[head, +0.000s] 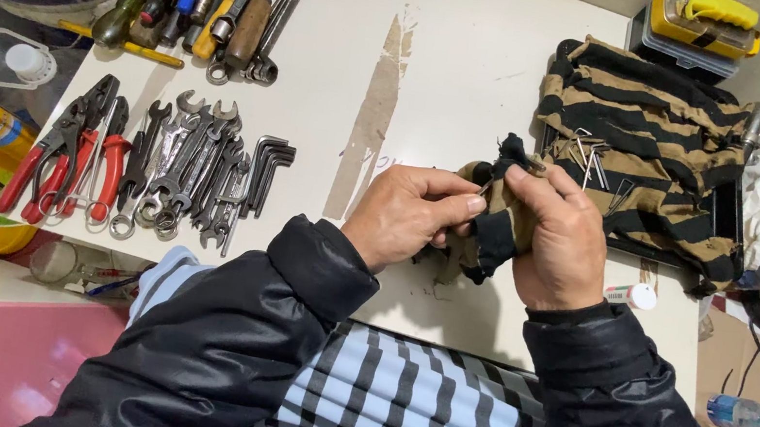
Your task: The person sits on the floor and wipes small metal tools, including Allen keys, with a striped cloth. They pick up each tool, clean it, and place it on a white table next to other tools like wrenches and pliers.
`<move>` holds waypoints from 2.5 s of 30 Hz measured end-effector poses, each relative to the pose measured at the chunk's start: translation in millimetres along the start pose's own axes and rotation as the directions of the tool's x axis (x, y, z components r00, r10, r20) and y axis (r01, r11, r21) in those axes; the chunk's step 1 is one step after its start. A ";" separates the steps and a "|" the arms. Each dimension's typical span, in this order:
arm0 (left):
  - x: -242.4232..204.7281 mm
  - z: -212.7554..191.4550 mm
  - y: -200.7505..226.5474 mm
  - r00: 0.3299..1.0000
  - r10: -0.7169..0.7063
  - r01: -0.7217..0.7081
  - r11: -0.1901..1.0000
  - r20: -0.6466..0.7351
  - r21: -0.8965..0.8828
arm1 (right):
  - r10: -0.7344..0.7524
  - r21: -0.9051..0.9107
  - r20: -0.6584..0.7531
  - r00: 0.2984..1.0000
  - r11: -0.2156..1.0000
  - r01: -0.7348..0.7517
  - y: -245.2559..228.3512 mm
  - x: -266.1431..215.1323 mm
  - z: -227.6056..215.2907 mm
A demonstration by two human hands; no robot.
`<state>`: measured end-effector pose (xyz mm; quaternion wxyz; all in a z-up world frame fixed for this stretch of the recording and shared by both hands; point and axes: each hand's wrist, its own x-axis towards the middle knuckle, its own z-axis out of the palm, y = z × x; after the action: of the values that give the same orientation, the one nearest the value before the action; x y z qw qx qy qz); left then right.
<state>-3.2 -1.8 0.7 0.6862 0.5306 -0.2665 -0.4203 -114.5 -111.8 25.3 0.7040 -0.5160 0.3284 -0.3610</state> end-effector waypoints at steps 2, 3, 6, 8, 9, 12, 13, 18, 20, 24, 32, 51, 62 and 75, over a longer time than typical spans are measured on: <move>0.2 -2.3 -3.3 1.000 -0.002 0.003 1.000 -0.008 0.017 | 0.015 -0.015 0.004 1.000 1.000 -0.015 -7.0 -9.8 12.7; 0.7 -3.0 -4.7 1.000 -0.004 0.005 0.999 -0.015 0.034 | 0.030 -0.029 0.007 1.000 0.999 -0.030 -10.8 -14.5 18.8; 7.5 -6.9 -16.4 1.000 0.018 -0.018 0.994 -0.008 0.105 | 0.055 -0.049 0.023 0.998 0.997 -0.054 -6.9 -16.7 19.4; 6.0 -6.2 -13.5 1.000 0.018 -0.018 0.995 0.000 0.101 | 0.053 -0.043 0.024 0.998 0.998 -0.052 -4.0 -10.4 13.5; 5.0 -6.3 -12.3 1.000 0.017 -0.018 0.995 0.006 0.096 | 0.053 -0.037 0.026 0.998 0.998 -0.052 -2.2 -7.4 10.9; 9.1 -5.9 -18.9 0.999 0.022 -0.028 0.989 0.045 0.146 | 0.051 -0.021 0.013 0.999 0.998 -0.051 1.5 1.6 2.7; 7.9 -5.2 -17.4 0.999 0.022 -0.028 0.989 0.044 0.146 | 0.052 -0.020 0.014 0.999 0.998 -0.051 1.8 2.3 1.5; 5.6 -4.1 -13.9 0.999 0.013 -0.018 0.982 0.029 0.187 | 0.059 -0.018 -0.011 0.998 0.998 -0.059 9.9 4.7 -1.4; 5.9 -4.4 -13.0 1.000 0.013 -0.017 0.982 0.022 0.186 | 0.063 -0.014 -0.009 0.998 0.998 -0.063 10.7 2.9 0.1; -0.3 -1.1 -3.1 1.000 -0.003 0.004 0.984 -0.004 0.176 | 0.057 0.000 -0.034 0.998 0.998 -0.057 10.1 4.1 -1.7; -7.2 -5.3 15.3 0.998 0.001 0.015 0.964 -0.060 0.264 | 0.039 -0.058 -0.019 0.999 0.998 -0.040 12.4 11.8 -10.9; -14.1 -17.6 60.2 0.964 -0.249 0.266 0.898 -0.094 0.349 | 0.149 -0.121 -0.108 0.983 0.979 -0.162 -7.3 7.3 2.4; -3.3 -116.9 60.7 0.829 0.005 0.401 0.692 -0.559 0.601 | 0.114 -0.147 -0.005 0.994 0.983 -0.113 -3.7 11.7 2.4; -6.2 -183.3 52.2 0.549 -0.305 0.826 0.056 -0.778 0.561 | 0.044 -0.321 0.071 0.997 0.947 -0.019 -12.0 2.1 11.0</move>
<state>157.8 100.3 -3.1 0.0694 0.9511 -0.0335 -0.2992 -106.3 -110.6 39.5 0.6286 -0.6316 0.3635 -0.2716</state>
